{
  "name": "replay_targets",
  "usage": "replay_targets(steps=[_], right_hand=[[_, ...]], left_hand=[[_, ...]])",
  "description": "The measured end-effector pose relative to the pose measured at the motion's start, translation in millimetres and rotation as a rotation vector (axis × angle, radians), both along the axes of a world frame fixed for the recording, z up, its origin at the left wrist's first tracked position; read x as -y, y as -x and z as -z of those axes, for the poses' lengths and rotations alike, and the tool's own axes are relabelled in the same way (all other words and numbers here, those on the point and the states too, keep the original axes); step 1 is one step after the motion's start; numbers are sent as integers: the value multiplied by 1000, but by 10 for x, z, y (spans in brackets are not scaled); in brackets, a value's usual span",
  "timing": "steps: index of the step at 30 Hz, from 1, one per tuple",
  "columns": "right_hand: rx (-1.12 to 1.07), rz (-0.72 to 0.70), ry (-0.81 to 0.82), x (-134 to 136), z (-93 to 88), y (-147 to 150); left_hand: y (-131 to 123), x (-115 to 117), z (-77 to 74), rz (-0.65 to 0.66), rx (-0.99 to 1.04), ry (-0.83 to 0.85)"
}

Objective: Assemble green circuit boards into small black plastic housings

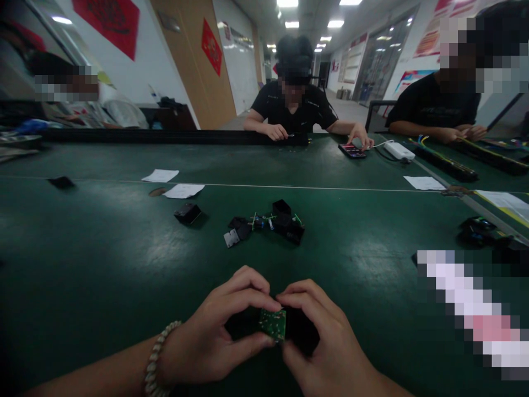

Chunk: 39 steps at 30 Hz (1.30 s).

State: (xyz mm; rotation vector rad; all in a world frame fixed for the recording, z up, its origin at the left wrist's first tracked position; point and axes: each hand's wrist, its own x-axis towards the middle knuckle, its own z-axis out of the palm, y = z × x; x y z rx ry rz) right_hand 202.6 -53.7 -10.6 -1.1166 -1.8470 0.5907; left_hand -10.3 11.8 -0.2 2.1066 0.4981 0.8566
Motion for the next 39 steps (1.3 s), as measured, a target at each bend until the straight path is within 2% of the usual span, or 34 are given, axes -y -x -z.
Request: replay_targets(steps=[17, 29, 34, 39], right_hand=[[-47, -7, 38, 24, -16, -23], [-80, -27, 53, 37, -4, -60], [-103, 6, 37, 30, -4, -55], [-184, 49, 29, 45, 6, -54]], left_hand=[[-13, 8, -25, -26, 75, 56], [-10, 34, 14, -52, 26, 5], [-18, 18, 3, -49, 60, -1], [-27, -9, -29, -57, 52, 81]])
